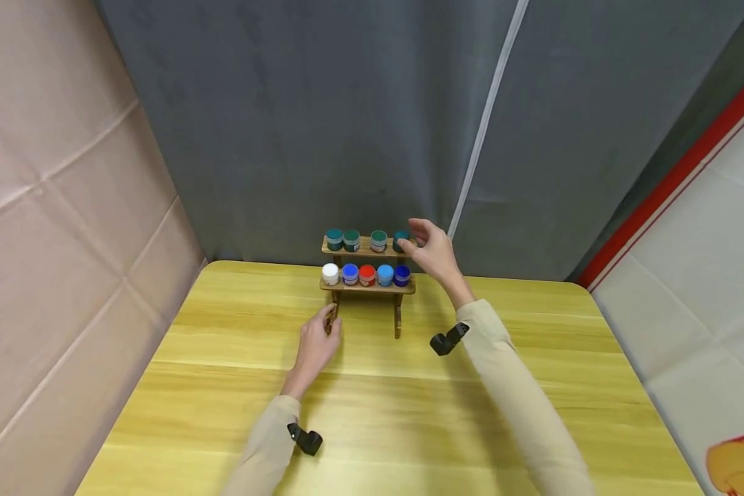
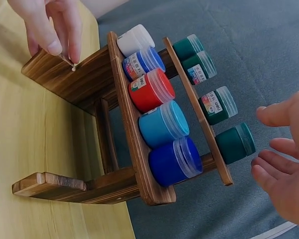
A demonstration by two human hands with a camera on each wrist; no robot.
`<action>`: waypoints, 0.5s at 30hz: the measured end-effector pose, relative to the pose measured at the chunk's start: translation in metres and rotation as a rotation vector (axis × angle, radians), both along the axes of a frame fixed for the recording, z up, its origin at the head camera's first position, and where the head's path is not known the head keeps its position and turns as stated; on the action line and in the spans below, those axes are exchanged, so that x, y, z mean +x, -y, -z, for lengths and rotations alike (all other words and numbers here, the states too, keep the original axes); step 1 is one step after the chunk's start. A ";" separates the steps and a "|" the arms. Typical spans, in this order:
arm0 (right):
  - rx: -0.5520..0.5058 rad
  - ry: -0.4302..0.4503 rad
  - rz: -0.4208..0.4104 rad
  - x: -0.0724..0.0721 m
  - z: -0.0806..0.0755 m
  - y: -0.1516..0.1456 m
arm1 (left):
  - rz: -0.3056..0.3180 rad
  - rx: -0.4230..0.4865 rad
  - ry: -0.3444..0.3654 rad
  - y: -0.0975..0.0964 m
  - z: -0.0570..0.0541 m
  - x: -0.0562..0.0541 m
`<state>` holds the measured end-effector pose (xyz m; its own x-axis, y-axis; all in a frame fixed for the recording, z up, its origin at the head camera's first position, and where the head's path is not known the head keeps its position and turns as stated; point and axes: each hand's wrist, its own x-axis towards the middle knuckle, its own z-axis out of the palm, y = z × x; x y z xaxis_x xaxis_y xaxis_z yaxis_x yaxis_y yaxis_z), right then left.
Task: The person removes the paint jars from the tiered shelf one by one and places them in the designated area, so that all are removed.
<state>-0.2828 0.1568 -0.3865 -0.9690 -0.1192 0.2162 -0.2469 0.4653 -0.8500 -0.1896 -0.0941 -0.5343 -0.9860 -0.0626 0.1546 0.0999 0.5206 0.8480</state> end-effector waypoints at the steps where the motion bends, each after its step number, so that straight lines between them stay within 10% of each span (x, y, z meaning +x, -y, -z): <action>1: 0.000 0.001 0.001 -0.001 0.000 0.001 | -0.006 0.010 -0.001 0.000 0.001 -0.001; 15: 0.033 -0.005 0.042 -0.005 0.011 0.009 | -0.055 0.051 -0.052 -0.004 0.012 -0.010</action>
<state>-0.2882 0.1477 -0.3977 -0.9722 -0.0859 0.2178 -0.2311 0.5028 -0.8330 -0.1993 -0.0902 -0.5458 -0.9717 -0.1251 0.2005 0.1169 0.4828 0.8679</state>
